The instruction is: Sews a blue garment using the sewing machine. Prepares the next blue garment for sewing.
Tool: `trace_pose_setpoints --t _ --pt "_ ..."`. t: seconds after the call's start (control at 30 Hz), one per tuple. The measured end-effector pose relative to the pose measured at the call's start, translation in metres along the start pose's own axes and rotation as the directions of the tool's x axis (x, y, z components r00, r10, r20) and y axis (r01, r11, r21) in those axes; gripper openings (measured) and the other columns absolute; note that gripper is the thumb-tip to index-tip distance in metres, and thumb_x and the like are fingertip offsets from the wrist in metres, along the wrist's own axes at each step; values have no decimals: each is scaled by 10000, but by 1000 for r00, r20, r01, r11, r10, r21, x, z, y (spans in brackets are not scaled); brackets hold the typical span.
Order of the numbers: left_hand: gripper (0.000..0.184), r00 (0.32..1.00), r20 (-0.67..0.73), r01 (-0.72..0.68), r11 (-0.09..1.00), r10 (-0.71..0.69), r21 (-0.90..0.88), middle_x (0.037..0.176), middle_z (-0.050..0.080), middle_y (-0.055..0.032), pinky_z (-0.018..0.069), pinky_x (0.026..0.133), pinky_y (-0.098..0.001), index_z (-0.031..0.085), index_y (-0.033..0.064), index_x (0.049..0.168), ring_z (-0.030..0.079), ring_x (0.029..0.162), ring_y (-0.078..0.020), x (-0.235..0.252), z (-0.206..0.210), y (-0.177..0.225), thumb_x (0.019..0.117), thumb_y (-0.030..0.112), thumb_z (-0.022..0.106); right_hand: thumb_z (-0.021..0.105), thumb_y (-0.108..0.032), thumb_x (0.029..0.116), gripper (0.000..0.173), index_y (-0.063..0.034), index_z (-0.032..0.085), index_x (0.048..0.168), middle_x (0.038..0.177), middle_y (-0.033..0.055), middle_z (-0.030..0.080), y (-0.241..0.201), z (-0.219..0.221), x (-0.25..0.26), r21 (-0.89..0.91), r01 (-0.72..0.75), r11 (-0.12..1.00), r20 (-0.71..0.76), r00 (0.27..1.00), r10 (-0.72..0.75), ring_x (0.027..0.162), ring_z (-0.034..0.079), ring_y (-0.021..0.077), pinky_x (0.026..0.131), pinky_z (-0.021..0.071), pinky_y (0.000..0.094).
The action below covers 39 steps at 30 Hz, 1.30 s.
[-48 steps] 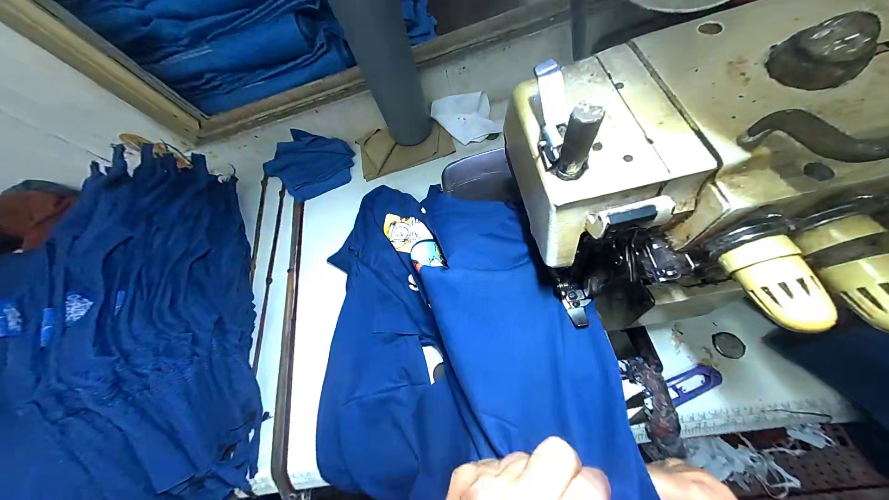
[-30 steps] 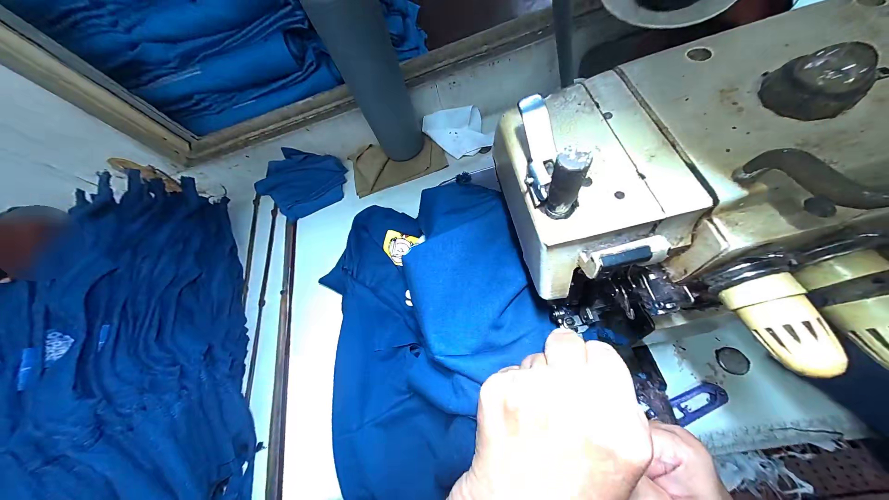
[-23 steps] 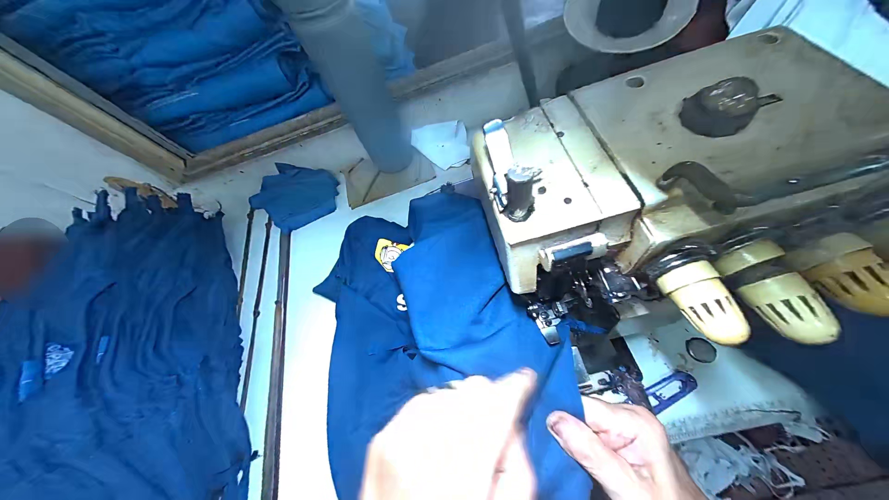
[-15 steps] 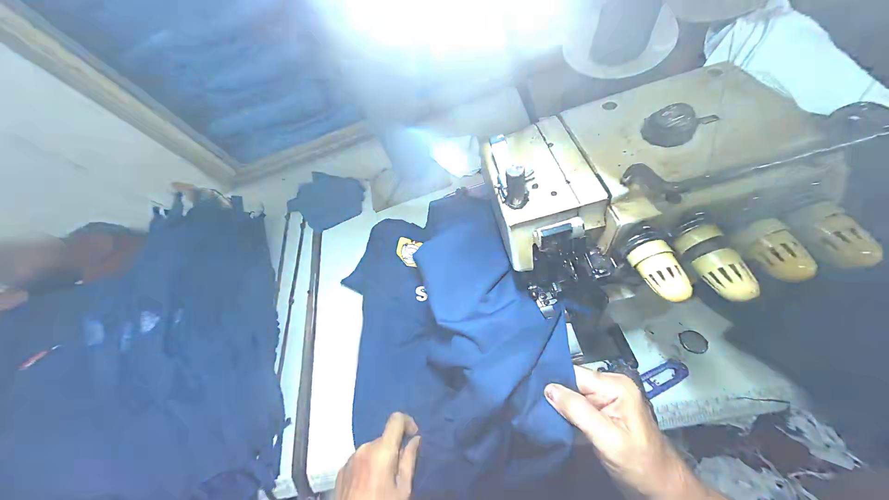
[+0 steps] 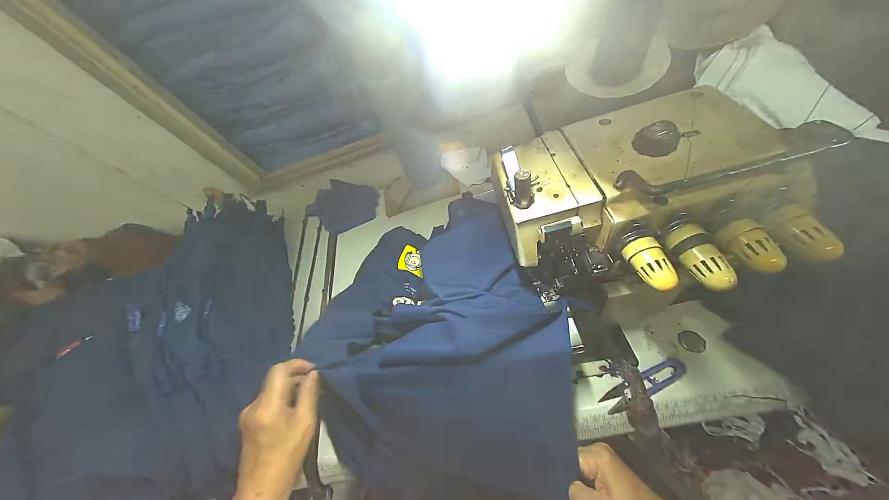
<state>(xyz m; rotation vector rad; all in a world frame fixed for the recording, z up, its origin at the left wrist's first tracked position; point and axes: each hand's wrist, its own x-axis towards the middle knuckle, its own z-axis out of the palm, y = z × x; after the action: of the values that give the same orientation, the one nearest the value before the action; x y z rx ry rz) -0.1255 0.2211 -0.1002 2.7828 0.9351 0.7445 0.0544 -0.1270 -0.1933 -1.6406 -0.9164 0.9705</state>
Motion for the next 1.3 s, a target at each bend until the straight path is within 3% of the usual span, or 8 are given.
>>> trace_pose_setpoints --t 0.1,0.23,0.4,0.63,0.8,0.9,1.17,1.3 --pt "188 959 255 122 992 -122 17 833 701 -179 547 679 -593 709 -34 1042 688 731 -354 8 24 4 955 118 639 568 -51 909 253 108 635 725 731 282 657 15 0 -1 -361 -177 916 23 980 198 758 690 450 704 524 617" --pt "262 987 -36 -158 980 155 -119 884 727 -80 577 729 -337 757 19 1006 690 794 -157 34 21 89 963 214 588 589 -139 998 278 102 690 902 873 304 700 2 -21 -6 -605 -66 794 137 973 185 863 712 499 756 555 653" --pt "304 863 24 -464 810 505 -357 1039 737 7 497 909 -400 762 137 1149 655 1043 -142 61 23 183 1007 333 577 663 -137 972 186 30 745 963 862 129 749 -36 -49 0 -216 114 970 -276 946 -172 763 716 145 719 594 311" --pt "248 819 154 -511 825 553 -242 688 598 73 396 802 -421 726 192 872 571 688 -105 64 33 187 944 385 589 667 -367 982 264 -156 692 1139 986 -112 724 -41 -44 32 434 280 856 -398 912 -96 845 669 -16 739 574 196" --pt "216 825 159 -478 819 543 -318 964 660 40 425 863 -388 699 210 894 599 985 -137 62 33 180 966 371 574 606 -296 1009 186 -174 672 1133 923 -142 701 -37 -35 30 479 296 827 -331 933 -142 756 610 -69 647 504 144" --pt "240 826 118 -507 819 551 -268 783 630 34 424 734 -390 729 172 917 601 783 -154 61 41 190 962 353 579 605 -333 1027 184 -184 705 1068 902 -139 684 -34 -34 31 439 320 840 -356 920 -165 762 599 -73 671 510 145" --pt "202 774 179 -540 781 607 -313 762 629 -20 373 957 -449 689 142 853 597 792 -177 61 25 182 1009 218 585 575 -342 1046 242 -132 694 1053 878 -133 693 -34 -41 30 398 348 849 -340 915 -216 784 608 -85 698 500 128" --pt "114 743 207 -512 739 637 -437 736 650 -101 457 522 -317 703 68 911 609 620 -219 53 12 193 976 130 633 641 -176 993 128 -69 695 1039 847 -85 722 -41 -42 24 390 324 862 -341 920 -191 745 624 -69 666 513 139"
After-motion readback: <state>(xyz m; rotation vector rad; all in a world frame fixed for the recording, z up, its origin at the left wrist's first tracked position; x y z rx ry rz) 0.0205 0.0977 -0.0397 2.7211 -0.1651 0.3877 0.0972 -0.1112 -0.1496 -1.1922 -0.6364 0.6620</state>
